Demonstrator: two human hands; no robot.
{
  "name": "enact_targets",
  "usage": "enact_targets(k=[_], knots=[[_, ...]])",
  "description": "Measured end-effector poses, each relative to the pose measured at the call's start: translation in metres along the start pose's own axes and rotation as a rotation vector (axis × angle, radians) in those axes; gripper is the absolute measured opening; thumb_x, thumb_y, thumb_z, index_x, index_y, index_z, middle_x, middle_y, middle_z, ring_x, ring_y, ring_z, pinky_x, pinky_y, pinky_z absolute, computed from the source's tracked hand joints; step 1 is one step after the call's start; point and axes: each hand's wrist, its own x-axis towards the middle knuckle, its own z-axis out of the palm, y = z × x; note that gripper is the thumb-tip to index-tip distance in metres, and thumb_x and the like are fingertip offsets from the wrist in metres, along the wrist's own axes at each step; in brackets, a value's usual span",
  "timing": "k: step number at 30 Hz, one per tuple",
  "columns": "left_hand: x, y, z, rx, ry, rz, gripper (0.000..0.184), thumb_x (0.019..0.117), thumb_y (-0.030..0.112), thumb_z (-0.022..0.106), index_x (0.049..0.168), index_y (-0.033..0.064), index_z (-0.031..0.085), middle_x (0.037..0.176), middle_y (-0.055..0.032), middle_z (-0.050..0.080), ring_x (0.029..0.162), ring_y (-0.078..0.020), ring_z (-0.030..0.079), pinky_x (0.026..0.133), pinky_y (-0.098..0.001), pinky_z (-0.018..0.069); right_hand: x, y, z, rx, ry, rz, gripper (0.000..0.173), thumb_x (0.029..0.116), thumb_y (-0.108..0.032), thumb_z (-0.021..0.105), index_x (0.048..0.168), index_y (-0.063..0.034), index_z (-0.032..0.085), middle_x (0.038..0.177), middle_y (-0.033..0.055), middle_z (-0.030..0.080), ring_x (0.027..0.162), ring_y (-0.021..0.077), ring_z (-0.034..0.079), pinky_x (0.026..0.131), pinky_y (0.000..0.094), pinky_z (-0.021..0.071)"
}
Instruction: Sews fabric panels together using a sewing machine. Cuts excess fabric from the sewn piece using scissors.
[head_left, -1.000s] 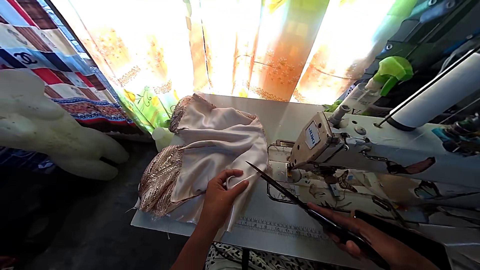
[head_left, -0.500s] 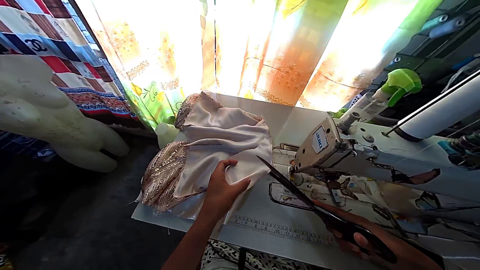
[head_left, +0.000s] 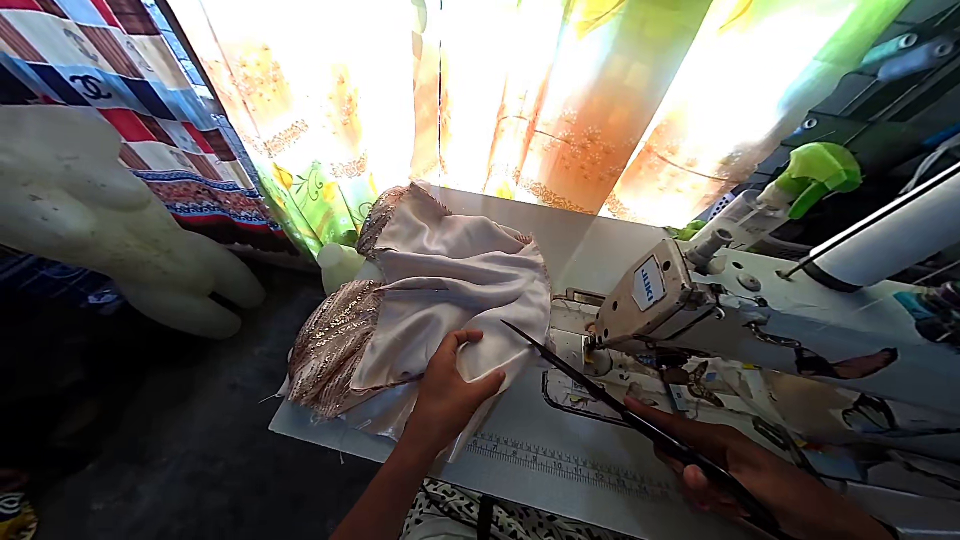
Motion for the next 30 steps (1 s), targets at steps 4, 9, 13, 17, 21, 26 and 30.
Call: enact_targets(k=[4, 9, 13, 17, 21, 26, 30], knots=[[-0.002, -0.003, -0.003, -0.008, -0.009, -0.002, 0.062, 0.0783, 0.005, 0.082, 0.134, 0.0025, 0.055, 0.128, -0.0111, 0.062, 0.106, -0.0117, 0.066, 0.088, -0.0257, 0.0574, -0.005, 0.002, -0.004, -0.081, -0.019, -0.020, 0.073, 0.0945, -0.056, 0.066, 0.157, -0.0259, 0.043, 0.080, -0.0102, 0.060, 0.053, -0.0037, 0.047, 0.046, 0.0136, 0.0405], [-0.008, -0.003, -0.004, -0.022, -0.034, -0.001, 0.062, 0.0773, 0.006, 0.082, 0.134, 0.0042, 0.055, 0.127, -0.0093, 0.064, 0.104, -0.0113, 0.068, 0.087, -0.0266, 0.0590, 0.001, 0.002, -0.004, -0.018, -0.026, -0.035, 0.077, 0.0896, -0.060, 0.070, 0.155, -0.0273, 0.047, 0.079, -0.0106, 0.061, 0.052, -0.0034, 0.048, 0.044, 0.0138, 0.0404], [-0.015, -0.001, 0.000, -0.048, -0.067, 0.008, 0.061, 0.0770, 0.006, 0.081, 0.133, 0.0043, 0.056, 0.127, -0.0082, 0.064, 0.104, -0.0102, 0.068, 0.086, -0.0254, 0.0588, 0.018, -0.005, 0.002, -0.003, -0.027, -0.018, 0.092, 0.0807, -0.070, 0.072, 0.157, -0.0268, 0.044, 0.078, -0.0104, 0.057, 0.049, -0.0021, 0.047, 0.040, 0.0151, 0.0413], [-0.017, -0.003, 0.000, -0.040, -0.077, 0.025, 0.062, 0.0769, 0.007, 0.081, 0.133, 0.0041, 0.056, 0.128, -0.0080, 0.063, 0.104, -0.0098, 0.067, 0.086, -0.0245, 0.0585, 0.027, -0.006, 0.003, -0.046, -0.047, -0.067, 0.090, 0.0829, -0.069, 0.070, 0.157, -0.0258, 0.043, 0.082, -0.0121, 0.057, 0.055, -0.0048, 0.047, 0.046, 0.0128, 0.0417], [-0.018, -0.005, -0.004, -0.032, -0.073, 0.030, 0.062, 0.0767, 0.006, 0.081, 0.133, 0.0045, 0.056, 0.129, -0.0076, 0.063, 0.106, -0.0096, 0.067, 0.087, -0.0246, 0.0582, 0.021, -0.015, 0.007, -0.113, -0.039, -0.058, 0.075, 0.0928, -0.054, 0.069, 0.157, -0.0247, 0.044, 0.084, -0.0104, 0.062, 0.056, -0.0039, 0.051, 0.048, 0.0134, 0.0455], [-0.024, -0.006, -0.003, -0.025, -0.104, 0.072, 0.059, 0.0771, 0.006, 0.080, 0.131, 0.0032, 0.057, 0.128, -0.0071, 0.063, 0.106, -0.0083, 0.066, 0.087, -0.0234, 0.0576, 0.025, -0.016, 0.012, -0.102, -0.033, -0.058, 0.084, 0.0869, -0.061, 0.072, 0.157, -0.0227, 0.045, 0.081, -0.0122, 0.061, 0.055, -0.0052, 0.050, 0.047, 0.0126, 0.0453], [-0.032, -0.005, -0.001, 0.009, -0.146, 0.084, 0.059, 0.0769, 0.008, 0.080, 0.131, 0.0040, 0.057, 0.127, -0.0069, 0.063, 0.104, -0.0066, 0.066, 0.086, -0.0216, 0.0568, 0.036, -0.021, 0.017, -0.151, -0.033, -0.104, 0.088, 0.0863, -0.064, 0.070, 0.156, -0.0173, 0.045, 0.093, -0.0138, 0.065, 0.066, -0.0090, 0.052, 0.058, 0.0098, 0.0457]])
